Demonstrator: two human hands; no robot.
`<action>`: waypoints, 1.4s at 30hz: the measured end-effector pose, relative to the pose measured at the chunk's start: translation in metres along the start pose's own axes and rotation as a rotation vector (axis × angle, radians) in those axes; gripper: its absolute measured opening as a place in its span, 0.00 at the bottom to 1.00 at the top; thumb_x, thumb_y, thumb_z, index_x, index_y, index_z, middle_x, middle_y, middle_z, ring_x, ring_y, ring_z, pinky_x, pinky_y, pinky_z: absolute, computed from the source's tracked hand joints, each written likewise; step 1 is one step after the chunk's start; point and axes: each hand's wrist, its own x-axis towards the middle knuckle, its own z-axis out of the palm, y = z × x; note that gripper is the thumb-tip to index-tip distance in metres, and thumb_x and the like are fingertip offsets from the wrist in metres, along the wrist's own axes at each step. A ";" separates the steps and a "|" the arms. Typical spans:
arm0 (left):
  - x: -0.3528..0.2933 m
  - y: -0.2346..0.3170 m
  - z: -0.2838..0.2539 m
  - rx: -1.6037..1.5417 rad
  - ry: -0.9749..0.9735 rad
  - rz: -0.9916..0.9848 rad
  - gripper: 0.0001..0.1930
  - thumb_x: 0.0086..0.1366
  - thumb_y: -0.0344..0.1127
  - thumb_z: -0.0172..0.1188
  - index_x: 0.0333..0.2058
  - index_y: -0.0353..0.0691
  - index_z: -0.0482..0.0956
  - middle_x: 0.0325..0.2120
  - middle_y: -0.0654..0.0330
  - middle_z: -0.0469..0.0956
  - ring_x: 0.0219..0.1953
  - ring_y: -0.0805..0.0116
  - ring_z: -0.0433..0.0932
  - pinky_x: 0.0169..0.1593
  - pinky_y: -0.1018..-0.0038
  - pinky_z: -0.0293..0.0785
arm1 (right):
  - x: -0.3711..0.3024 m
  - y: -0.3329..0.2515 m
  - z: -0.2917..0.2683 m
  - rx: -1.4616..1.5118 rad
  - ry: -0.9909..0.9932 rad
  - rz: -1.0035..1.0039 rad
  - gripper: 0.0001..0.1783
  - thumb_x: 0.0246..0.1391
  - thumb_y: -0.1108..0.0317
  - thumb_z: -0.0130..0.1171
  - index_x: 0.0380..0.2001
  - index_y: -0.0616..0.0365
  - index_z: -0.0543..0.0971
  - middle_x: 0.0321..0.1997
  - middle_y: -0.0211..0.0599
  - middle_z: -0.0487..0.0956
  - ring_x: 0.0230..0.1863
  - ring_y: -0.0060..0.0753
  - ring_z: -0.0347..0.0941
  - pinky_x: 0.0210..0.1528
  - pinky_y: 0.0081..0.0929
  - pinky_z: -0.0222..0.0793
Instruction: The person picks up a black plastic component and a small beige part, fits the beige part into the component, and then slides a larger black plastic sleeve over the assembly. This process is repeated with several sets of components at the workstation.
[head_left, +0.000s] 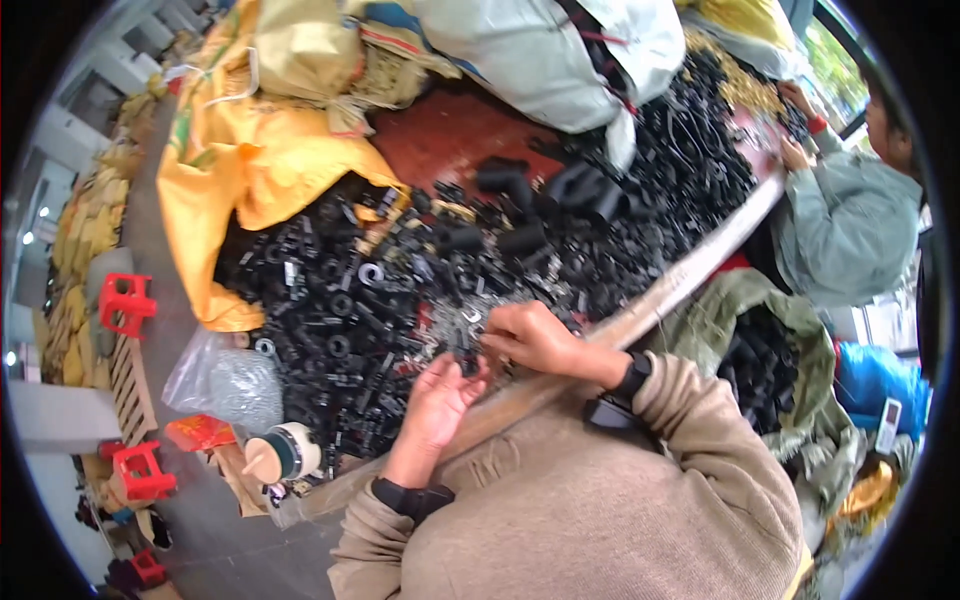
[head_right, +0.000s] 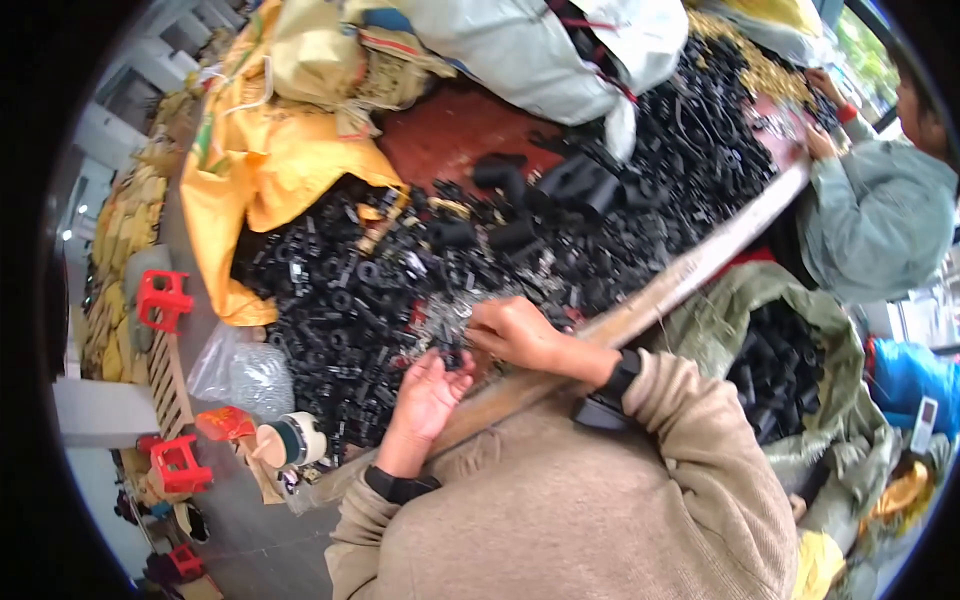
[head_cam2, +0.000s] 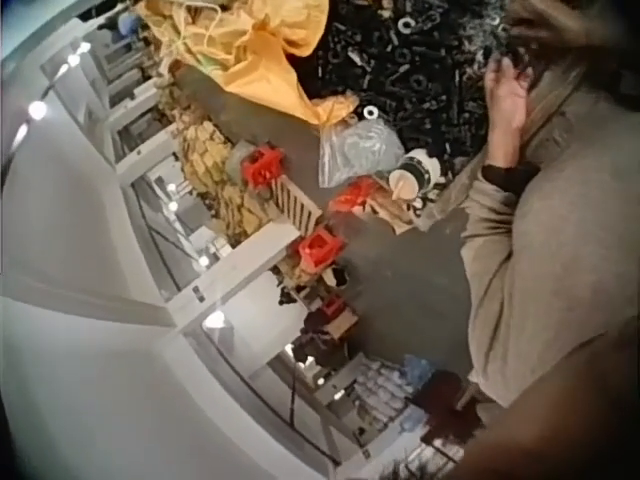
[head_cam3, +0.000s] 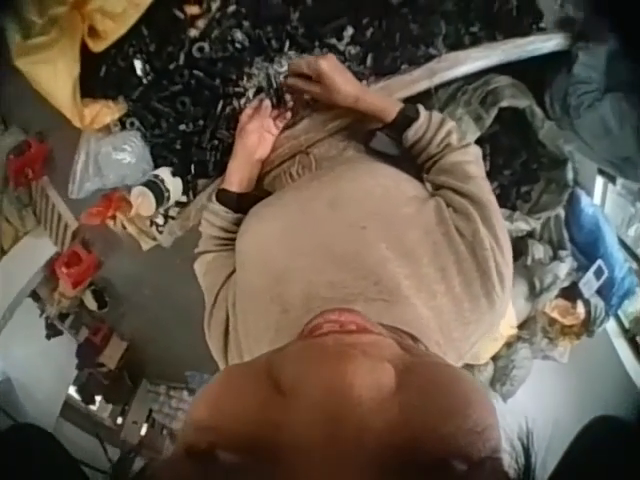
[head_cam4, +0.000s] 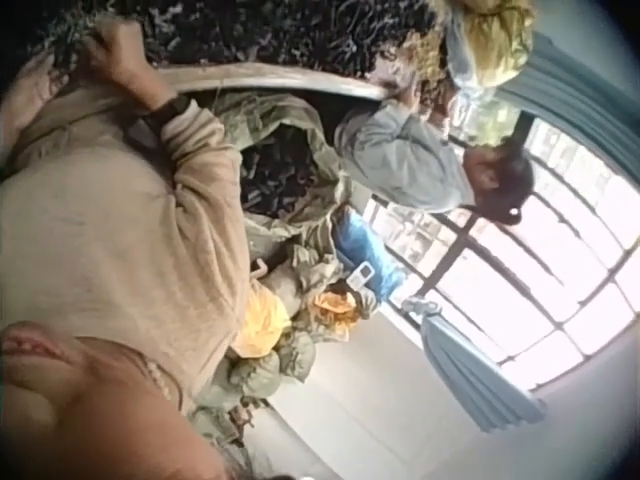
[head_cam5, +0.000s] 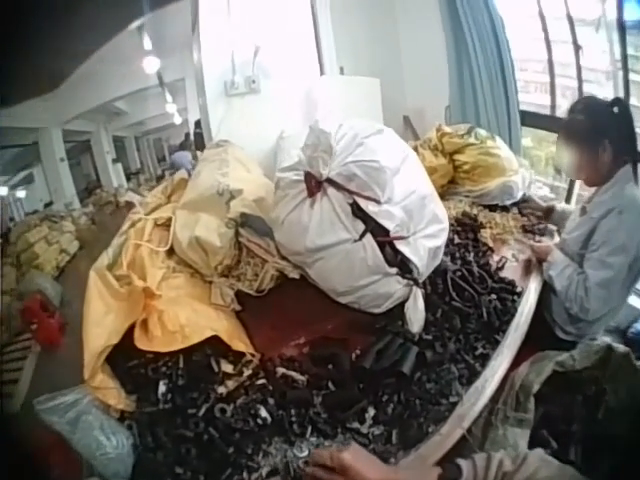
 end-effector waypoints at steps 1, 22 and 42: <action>0.002 0.000 -0.001 0.015 -0.004 0.038 0.09 0.57 0.30 0.49 0.37 0.36 0.68 0.35 0.52 0.72 0.36 0.63 0.73 0.39 0.71 0.71 | 0.003 -0.004 -0.001 0.123 -0.010 0.153 0.07 0.41 0.68 0.53 0.20 0.60 0.69 0.19 0.39 0.72 0.21 0.37 0.71 0.21 0.31 0.65; 0.009 -0.004 0.015 0.036 -0.125 0.110 0.12 0.56 0.32 0.51 0.39 0.35 0.68 0.38 0.56 0.71 0.43 0.67 0.69 0.48 0.71 0.64 | -0.005 -0.008 -0.006 0.152 0.090 0.090 0.07 0.49 0.69 0.48 0.22 0.60 0.70 0.22 0.37 0.68 0.26 0.34 0.66 0.29 0.27 0.62; 0.013 -0.007 0.027 0.094 -0.113 0.149 0.10 0.54 0.28 0.53 0.37 0.35 0.70 0.35 0.54 0.72 0.40 0.63 0.71 0.46 0.69 0.67 | -0.017 -0.002 -0.030 0.426 -0.197 0.280 0.09 0.48 0.66 0.48 0.25 0.61 0.68 0.20 0.41 0.70 0.24 0.37 0.67 0.28 0.29 0.62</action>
